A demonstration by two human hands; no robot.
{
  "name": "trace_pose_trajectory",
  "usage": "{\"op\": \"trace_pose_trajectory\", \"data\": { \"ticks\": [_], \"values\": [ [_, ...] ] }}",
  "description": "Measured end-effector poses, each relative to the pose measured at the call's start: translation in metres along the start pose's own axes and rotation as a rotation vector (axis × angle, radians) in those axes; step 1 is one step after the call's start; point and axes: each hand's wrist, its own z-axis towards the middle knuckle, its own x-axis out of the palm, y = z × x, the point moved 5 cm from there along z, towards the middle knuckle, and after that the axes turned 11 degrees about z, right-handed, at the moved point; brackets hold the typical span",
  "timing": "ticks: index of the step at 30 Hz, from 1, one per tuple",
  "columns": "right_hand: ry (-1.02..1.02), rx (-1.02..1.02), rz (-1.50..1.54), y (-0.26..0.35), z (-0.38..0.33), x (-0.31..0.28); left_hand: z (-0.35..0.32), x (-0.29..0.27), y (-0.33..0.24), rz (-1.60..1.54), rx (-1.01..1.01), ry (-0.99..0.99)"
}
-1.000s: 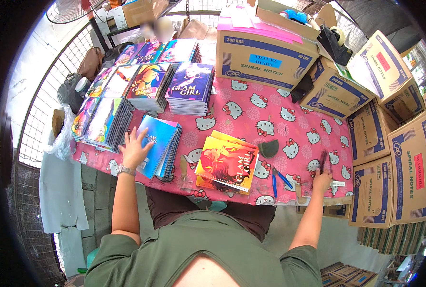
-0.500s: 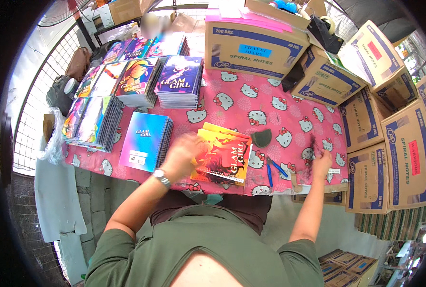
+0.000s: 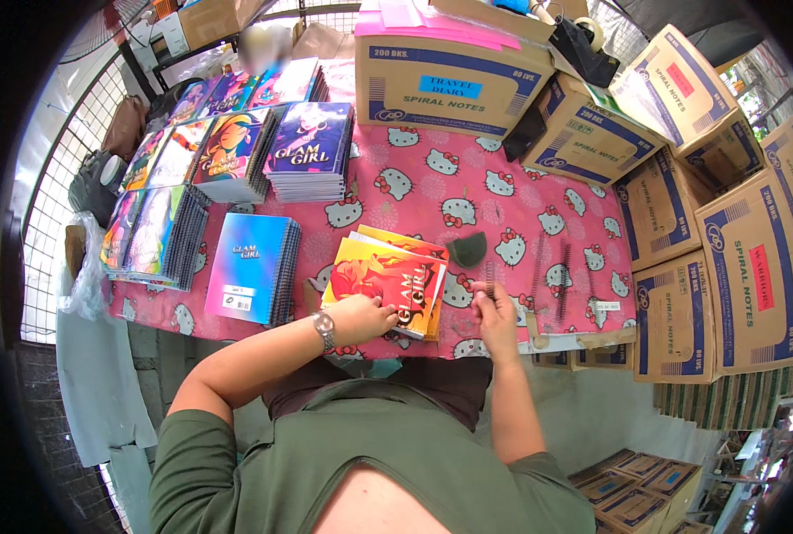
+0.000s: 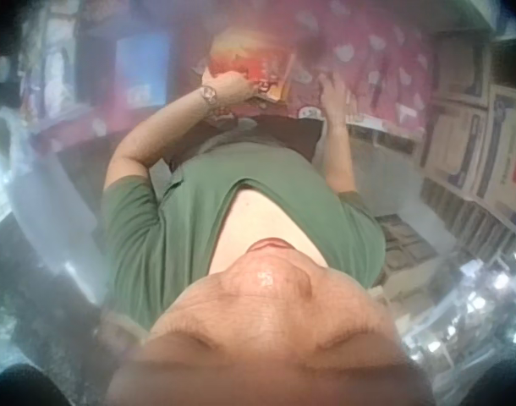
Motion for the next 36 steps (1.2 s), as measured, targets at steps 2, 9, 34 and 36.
{"op": "trace_pose_trajectory", "data": {
  "ticks": [2,9,34,36],
  "values": [
    [-0.005,0.011,0.026,-0.004,-0.004,0.004,-0.001,0.003,-0.005,0.037,-0.016,-0.034],
    [0.043,0.09,0.038,-0.013,-0.016,0.006,0.003,0.008,0.009,-0.045,0.032,-0.086],
    [0.093,-0.119,0.149,0.035,-0.024,0.077,0.0,-0.099,0.048,-0.178,-0.287,-0.627],
    [0.085,-0.113,0.141,0.027,-0.027,0.089,0.012,-0.091,0.043,-0.136,-0.347,-0.583]
  ]
}}
